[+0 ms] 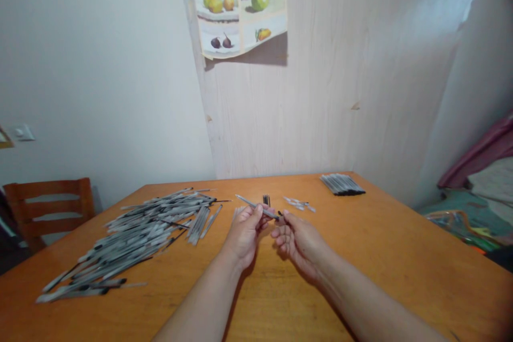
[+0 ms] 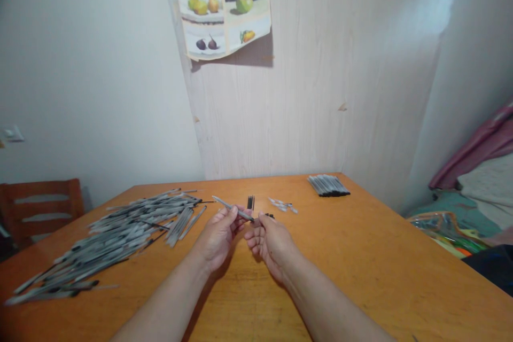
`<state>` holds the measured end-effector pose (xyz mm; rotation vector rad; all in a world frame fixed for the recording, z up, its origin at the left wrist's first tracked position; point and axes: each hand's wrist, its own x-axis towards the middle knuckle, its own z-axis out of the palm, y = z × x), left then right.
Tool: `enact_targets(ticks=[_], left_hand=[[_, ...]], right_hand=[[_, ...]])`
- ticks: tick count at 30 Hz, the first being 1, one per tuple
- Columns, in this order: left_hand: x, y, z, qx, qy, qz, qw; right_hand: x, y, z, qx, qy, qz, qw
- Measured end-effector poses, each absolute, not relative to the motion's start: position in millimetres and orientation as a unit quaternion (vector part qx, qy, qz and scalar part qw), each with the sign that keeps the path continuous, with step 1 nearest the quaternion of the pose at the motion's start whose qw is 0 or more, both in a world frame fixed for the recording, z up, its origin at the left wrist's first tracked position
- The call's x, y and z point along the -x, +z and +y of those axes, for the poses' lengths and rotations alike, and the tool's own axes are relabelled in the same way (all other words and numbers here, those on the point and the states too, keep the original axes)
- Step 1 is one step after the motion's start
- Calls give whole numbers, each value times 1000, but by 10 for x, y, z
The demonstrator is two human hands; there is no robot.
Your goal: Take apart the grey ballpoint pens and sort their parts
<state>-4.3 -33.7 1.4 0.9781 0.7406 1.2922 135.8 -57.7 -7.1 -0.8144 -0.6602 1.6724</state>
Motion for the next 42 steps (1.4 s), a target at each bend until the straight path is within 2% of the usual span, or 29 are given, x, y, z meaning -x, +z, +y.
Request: enact_targets(ticks=[6, 17, 26, 33, 42], left_hand=[[43, 16, -338, -442, 557, 316, 629], [23, 54, -361, -435, 576, 324, 611], [22, 17, -341, -417, 591, 356, 592], [39, -13, -316, -430, 584, 366, 584], [10, -15, -319, -409, 594, 388, 574]], right_hand=[[-1351, -112, -558, 369, 692, -319, 533], [-1325, -75, -610, 335, 676, -356, 552], [-1263, -133, -600, 377, 572, -436, 584], [-1291, -134, -583, 385, 645, -405, 522], [-1289, -126, -602, 387, 615, -420, 544]])
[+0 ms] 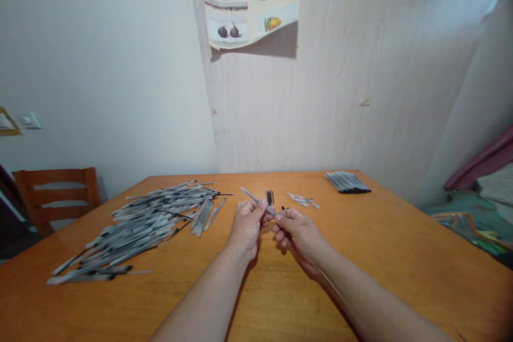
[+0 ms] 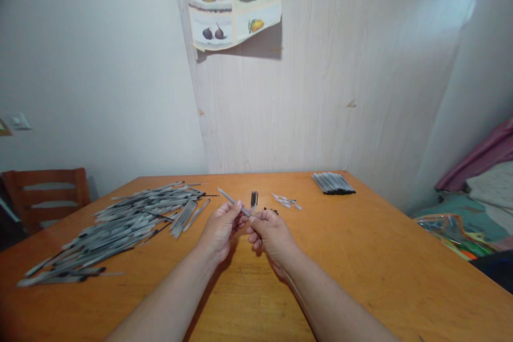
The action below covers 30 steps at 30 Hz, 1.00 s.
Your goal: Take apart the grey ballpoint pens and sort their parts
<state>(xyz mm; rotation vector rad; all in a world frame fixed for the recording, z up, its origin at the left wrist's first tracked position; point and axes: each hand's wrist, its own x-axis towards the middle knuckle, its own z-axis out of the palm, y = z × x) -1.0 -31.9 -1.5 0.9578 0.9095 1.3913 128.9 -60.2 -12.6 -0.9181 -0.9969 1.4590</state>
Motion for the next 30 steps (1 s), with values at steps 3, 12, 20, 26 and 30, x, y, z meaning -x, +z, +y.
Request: enact_targets(ticks=[3, 12, 20, 26, 30], left_hand=[[12, -15, -319, -410, 593, 388, 574], [2, -19, -331, -429, 580, 348, 599], [13, -39, -295, -432, 591, 372, 570], [14, -34, -296, -430, 596, 379, 563], [6, -31, -301, -419, 592, 382, 574]], right_hand=[[-1281, -120, -605, 392, 639, -405, 523], [-1326, -153, -568, 348, 662, -381, 543], [-1290, -118, -598, 374, 614, -414, 558], [-1307, -144, -580, 369, 661, -387, 527], [-1315, -149, -578, 376, 643, -410, 526]])
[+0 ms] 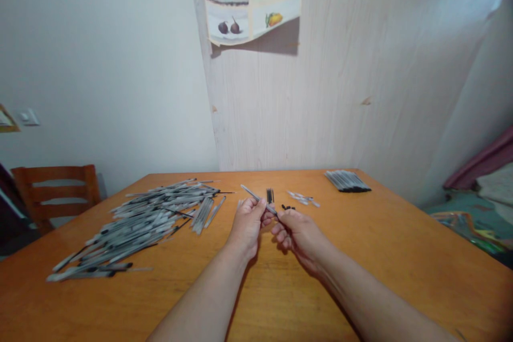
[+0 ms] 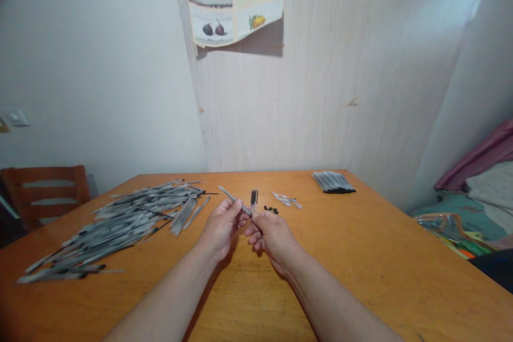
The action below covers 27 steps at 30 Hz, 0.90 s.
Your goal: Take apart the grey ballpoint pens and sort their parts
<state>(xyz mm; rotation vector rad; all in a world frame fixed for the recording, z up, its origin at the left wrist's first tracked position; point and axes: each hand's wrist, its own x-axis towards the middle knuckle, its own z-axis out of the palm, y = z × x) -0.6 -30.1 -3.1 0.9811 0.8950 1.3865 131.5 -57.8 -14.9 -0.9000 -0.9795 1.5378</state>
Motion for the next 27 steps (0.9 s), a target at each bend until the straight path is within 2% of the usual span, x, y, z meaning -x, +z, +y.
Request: enact_targets(ticks=[13, 19, 27], left_hand=[[-25, -64, -302, -393, 591, 405, 577], [-19, -55, -304, -403, 595, 398, 570], [-23, -53, -302, -390, 600, 403, 570]], right_hand=[[-1246, -197, -552, 416, 543, -469, 559], [-1291, -204, -552, 427, 590, -459, 509], [-1296, -180, -576, 425, 570, -465, 527]])
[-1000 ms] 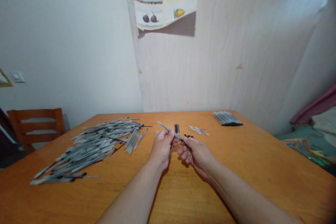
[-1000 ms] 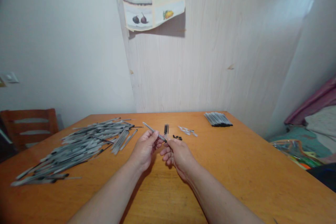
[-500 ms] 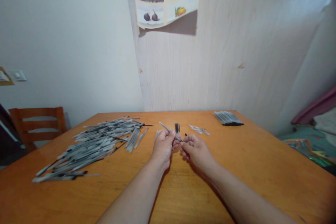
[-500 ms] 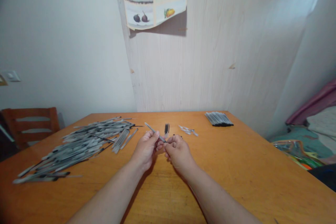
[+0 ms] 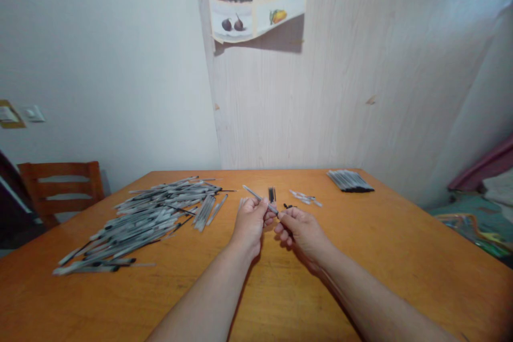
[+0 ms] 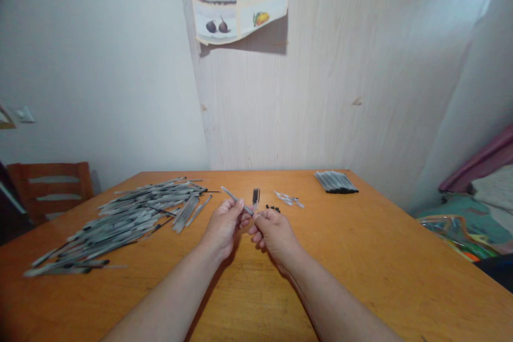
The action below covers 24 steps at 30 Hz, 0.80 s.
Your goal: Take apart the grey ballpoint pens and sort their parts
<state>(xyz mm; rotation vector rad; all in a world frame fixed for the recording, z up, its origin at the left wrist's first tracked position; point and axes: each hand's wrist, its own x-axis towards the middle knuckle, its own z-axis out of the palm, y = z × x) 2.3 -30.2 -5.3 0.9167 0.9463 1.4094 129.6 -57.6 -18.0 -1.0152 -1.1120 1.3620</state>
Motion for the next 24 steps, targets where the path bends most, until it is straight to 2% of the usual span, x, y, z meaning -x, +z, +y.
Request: enact_targets(ticks=[19, 21, 24], left_hand=[[47, 26, -278, -285, 603, 405, 625], [76, 15, -247, -279, 613, 398, 623], [109, 19, -220, -269, 622, 396, 620]], right_hand=[[-1326, -301, -457, 415, 515, -507, 553], [-1407, -297, -396, 438, 474, -515, 564], [-1617, -307, -262, 528, 337, -539, 563]])
